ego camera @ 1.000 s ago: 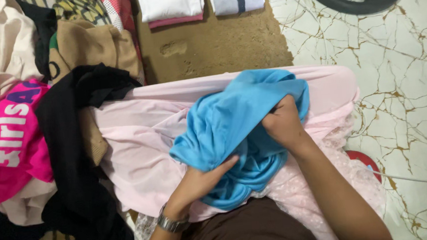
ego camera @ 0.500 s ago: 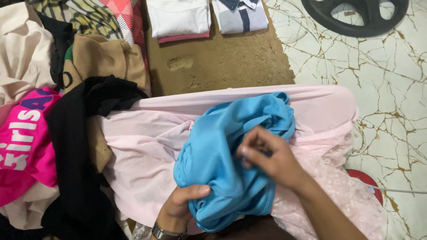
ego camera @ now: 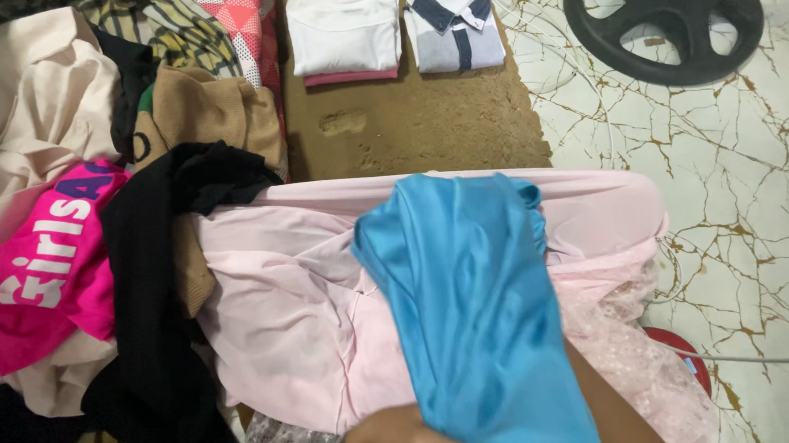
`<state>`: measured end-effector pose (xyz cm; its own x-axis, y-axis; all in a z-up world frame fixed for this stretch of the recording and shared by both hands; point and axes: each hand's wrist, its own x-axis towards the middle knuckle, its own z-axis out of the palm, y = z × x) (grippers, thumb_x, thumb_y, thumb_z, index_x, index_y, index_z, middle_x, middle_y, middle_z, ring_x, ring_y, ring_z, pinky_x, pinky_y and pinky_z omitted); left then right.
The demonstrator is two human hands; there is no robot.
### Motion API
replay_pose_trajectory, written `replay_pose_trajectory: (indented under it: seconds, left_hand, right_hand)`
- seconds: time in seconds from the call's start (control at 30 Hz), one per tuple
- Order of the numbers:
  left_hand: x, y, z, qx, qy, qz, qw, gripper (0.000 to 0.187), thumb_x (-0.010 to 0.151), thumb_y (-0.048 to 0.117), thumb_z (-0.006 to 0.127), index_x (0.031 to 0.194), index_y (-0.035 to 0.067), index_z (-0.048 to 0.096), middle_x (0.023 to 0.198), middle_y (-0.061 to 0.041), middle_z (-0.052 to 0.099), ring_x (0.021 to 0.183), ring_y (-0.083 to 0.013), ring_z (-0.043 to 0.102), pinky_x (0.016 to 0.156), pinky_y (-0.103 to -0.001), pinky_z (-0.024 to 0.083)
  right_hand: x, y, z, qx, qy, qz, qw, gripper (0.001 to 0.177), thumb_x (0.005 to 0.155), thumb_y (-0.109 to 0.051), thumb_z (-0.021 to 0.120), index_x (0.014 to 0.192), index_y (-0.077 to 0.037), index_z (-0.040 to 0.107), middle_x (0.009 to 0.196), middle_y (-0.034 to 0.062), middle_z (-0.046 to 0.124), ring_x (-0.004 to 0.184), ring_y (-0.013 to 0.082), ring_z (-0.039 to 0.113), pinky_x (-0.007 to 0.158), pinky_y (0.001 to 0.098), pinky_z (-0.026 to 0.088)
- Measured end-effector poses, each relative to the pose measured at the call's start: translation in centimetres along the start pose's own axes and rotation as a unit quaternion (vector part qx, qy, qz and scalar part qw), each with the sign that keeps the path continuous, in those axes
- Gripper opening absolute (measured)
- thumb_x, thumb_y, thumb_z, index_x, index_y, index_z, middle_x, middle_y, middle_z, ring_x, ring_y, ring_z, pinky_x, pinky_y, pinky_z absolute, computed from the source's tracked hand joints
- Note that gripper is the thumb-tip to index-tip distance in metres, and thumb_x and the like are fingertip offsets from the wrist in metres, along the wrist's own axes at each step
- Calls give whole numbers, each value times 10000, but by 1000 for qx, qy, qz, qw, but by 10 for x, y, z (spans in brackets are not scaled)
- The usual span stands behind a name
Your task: The person folds a blue t-shirt by hand, aligning the sleeves and body before flattening it on top of other folded garments.
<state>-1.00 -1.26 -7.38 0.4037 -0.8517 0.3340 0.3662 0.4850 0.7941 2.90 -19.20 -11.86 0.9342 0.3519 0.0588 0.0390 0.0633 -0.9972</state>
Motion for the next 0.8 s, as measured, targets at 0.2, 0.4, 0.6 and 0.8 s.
replay_pose_trajectory:
  seconds: [0.2, 0.4, 0.6, 0.8]
  left_hand:
    - [-6, 8, 0, 19, 137, -164, 977, 442, 878, 147, 712, 1262, -70, 676, 1215, -125, 700, 1128, -215, 642, 1024, -359, 492]
    - [-22, 88, -31, -1, 401, -149, 904, 468, 833, 108, 759, 1262, -63, 688, 1119, -102, 749, 1002, -209, 688, 919, -367, 536]
    - [-29, 120, -67, 174, 300, -178, 921, 498, 919, 242, 665, 1362, 24, 605, 1301, -3, 702, 1173, -119, 649, 1027, -275, 499]
    - [-82, 101, -147, 20, 402, 146, 904, 617, 905, 354, 606, 1416, 18, 528, 1373, -154, 588, 1223, -293, 604, 1044, -477, 511]
  right_hand:
    - [-14, 10, -33, 17, 95, 10, 995, 327, 1107, -203, 431, 1267, 35, 587, 1208, 172, 621, 1100, 263, 592, 1063, 421, 493]
    - [-28, 7, -86, 34, 264, -45, 963, 362, 1137, -217, 366, 1287, 32, 582, 1252, 178, 606, 1147, 280, 582, 1115, 447, 480]
    - [-18, -51, -142, 77, 372, -196, 904, 403, 1168, -232, 301, 1307, 28, 576, 1296, 185, 590, 1195, 298, 572, 1167, 473, 466]
    - [45, -168, -104, 527, 259, -227, 777, 616, 972, -365, 361, 1285, 127, 560, 1287, 288, 631, 1175, 408, 624, 1099, 513, 459]
